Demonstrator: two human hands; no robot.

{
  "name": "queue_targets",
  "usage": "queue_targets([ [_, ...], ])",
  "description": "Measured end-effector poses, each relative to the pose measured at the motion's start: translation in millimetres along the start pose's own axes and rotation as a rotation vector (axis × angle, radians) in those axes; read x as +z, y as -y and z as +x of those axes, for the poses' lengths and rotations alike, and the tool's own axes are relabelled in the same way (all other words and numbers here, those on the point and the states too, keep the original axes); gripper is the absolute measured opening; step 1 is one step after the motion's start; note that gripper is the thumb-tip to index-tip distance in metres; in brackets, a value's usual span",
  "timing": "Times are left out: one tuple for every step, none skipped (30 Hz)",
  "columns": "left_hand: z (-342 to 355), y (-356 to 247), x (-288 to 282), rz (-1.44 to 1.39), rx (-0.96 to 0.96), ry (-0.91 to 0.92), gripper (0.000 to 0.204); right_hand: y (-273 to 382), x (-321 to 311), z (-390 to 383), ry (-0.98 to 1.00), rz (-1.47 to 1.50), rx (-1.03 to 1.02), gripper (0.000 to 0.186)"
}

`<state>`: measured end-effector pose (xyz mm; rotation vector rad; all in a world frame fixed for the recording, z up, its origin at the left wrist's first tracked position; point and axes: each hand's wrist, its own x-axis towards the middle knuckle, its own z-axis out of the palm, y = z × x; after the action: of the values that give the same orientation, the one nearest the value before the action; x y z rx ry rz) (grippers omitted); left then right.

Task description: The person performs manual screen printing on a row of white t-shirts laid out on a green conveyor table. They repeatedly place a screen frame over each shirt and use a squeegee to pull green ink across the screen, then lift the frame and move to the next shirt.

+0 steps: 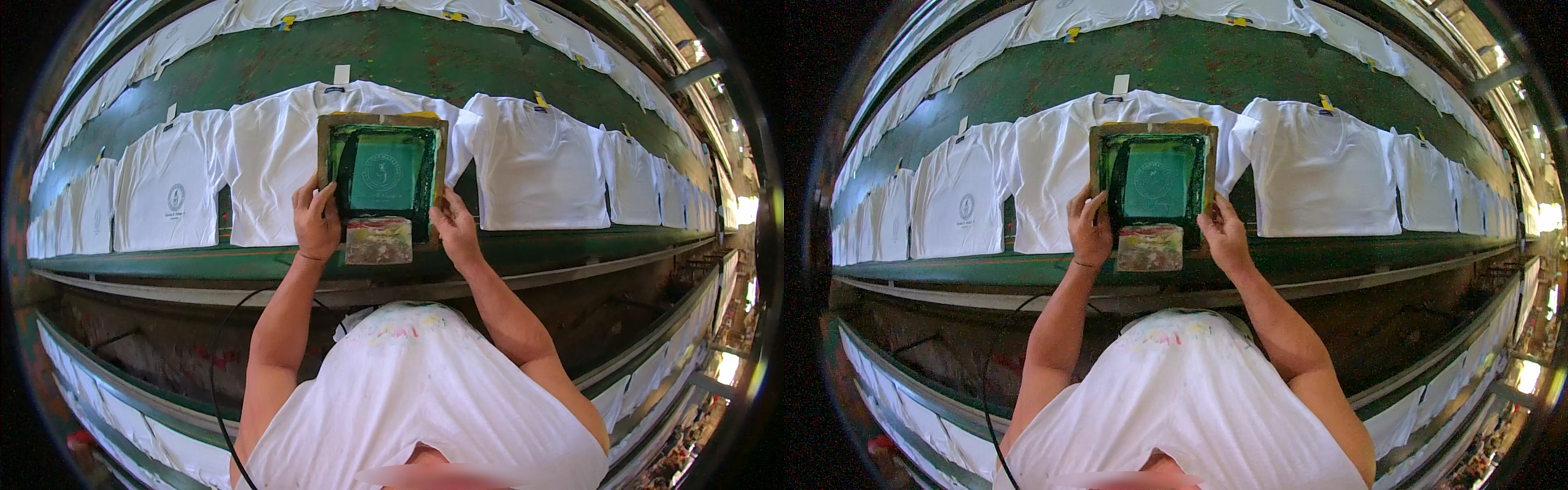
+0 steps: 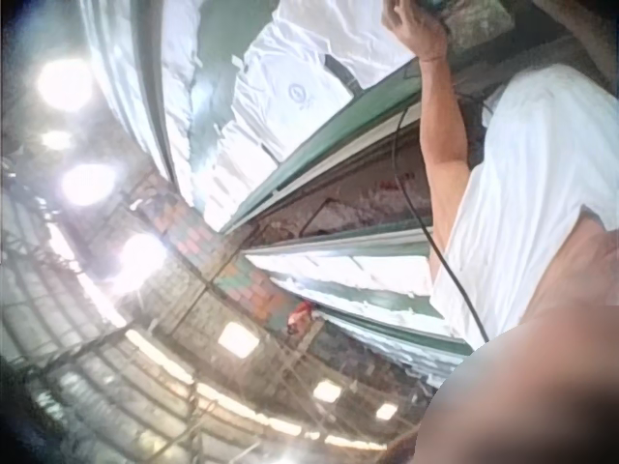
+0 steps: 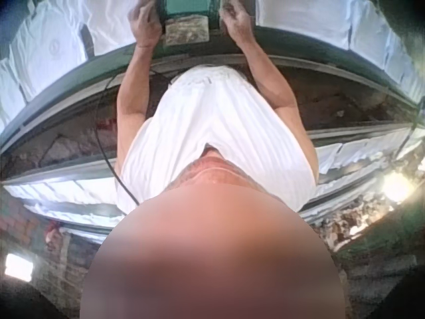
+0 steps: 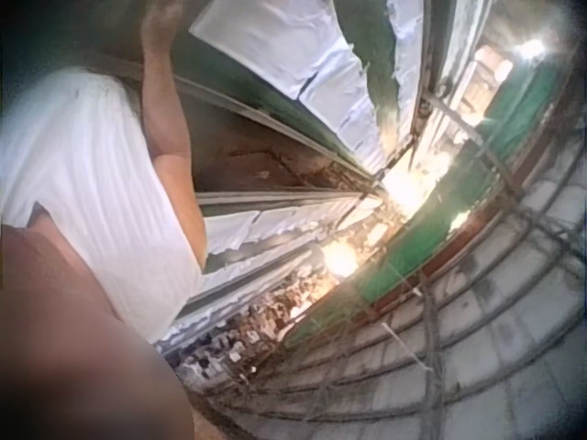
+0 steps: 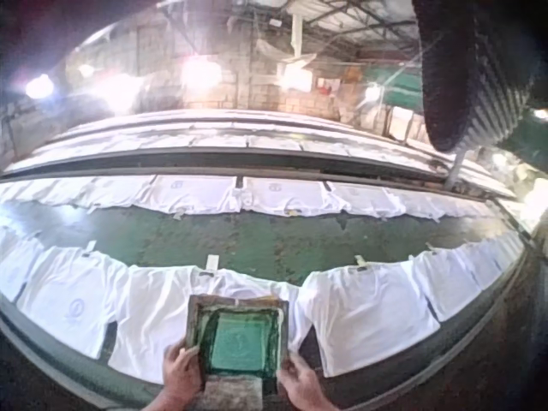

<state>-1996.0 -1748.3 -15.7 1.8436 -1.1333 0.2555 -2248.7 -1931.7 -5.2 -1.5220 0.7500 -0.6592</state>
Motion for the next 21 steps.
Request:
queue_targets([
  [0, -1, -1, -0.008, -0.015, -0.001, 0.045, 1, -2, 0, 0.041, 0.077, 0.079, 0.061],
  [1, -3, -1, -0.019, -0.028, -0.001, 0.046, 3, -6, -1, 0.076, 0.108, 0.123, 0.061],
  [2, -6, -2, -0.007, -0.044, -0.004, 0.045, 6, -10, -1, 0.074, 0.115, 0.108, 0.059],
  [3, -10, -3, -0.007, -0.056, -0.005, 0.044, 8, -13, -2, 0.062, 0.091, 0.104, 0.059],
  [5, -17, 2, -0.013, -0.061, -0.011, 0.043, 10, -19, -3, 0.043, 0.063, 0.103, 0.059],
  [5, -28, 9, -0.089, -0.159, -0.019, 0.041, 11, -27, -5, 0.032, 0.100, 0.077, 0.062],
  [4, -41, 16, -0.161, -0.266, -0.031, 0.038, 12, -38, -7, 0.027, 0.140, 0.052, 0.065],
  [5, -54, 24, -0.168, -0.265, -0.032, 0.034, 12, -53, -10, 0.019, 0.152, 0.123, 0.065],
  [6, -68, 35, -0.191, -0.281, -0.029, 0.033, 11, -69, -12, -0.033, 0.152, 0.100, 0.065],
  [6, -85, 50, -0.221, -0.308, -0.033, 0.032, 9, -85, -12, -0.074, 0.153, 0.067, 0.065],
  [6, -103, 66, -0.255, -0.348, -0.042, 0.031, 6, -102, -10, -0.112, 0.151, 0.050, 0.065],
  [6, -122, 86, -0.316, -0.377, -0.048, 0.029, 3, -122, -9, -0.161, 0.259, 0.006, 0.064],
  [7, -140, 105, -0.265, -0.311, -0.038, 0.028, 0, -146, -10, -0.180, 0.275, -0.011, 0.063],
  [7, -160, 127, -0.318, -0.317, -0.029, 0.027, -3, -177, -13, -0.204, 0.287, -0.005, 0.062],
  [5, -181, 150, -0.373, -0.337, -0.026, 0.027, -6, -207, -16, -0.229, 0.300, 0.009, 0.061],
  [4, -204, 176, -0.445, -0.353, -0.027, 0.028, -10, -240, -20, -0.248, 0.296, 0.004, 0.060],
  [3, -225, 200, -0.384, -0.283, -0.001, 0.032, -14, -273, -24, -0.290, 0.269, 0.006, 0.059],
  [2, -248, 225, -0.395, -0.263, 0.022, 0.034, -17, -307, -29, -0.315, 0.243, -0.006, 0.059],
  [0, -272, 252, -0.419, -0.242, 0.033, 0.036, -21, -342, -32, -0.336, 0.218, -0.020, 0.059],
  [-4, -297, 279, -0.463, -0.278, 0.078, 0.038, -24, -377, -36, -0.369, 0.173, -0.014, 0.058],
  [-9, -321, 304, -0.514, -0.313, 0.119, 0.040, -26, -410, -41, -0.401, 0.128, -0.005, 0.056],
])
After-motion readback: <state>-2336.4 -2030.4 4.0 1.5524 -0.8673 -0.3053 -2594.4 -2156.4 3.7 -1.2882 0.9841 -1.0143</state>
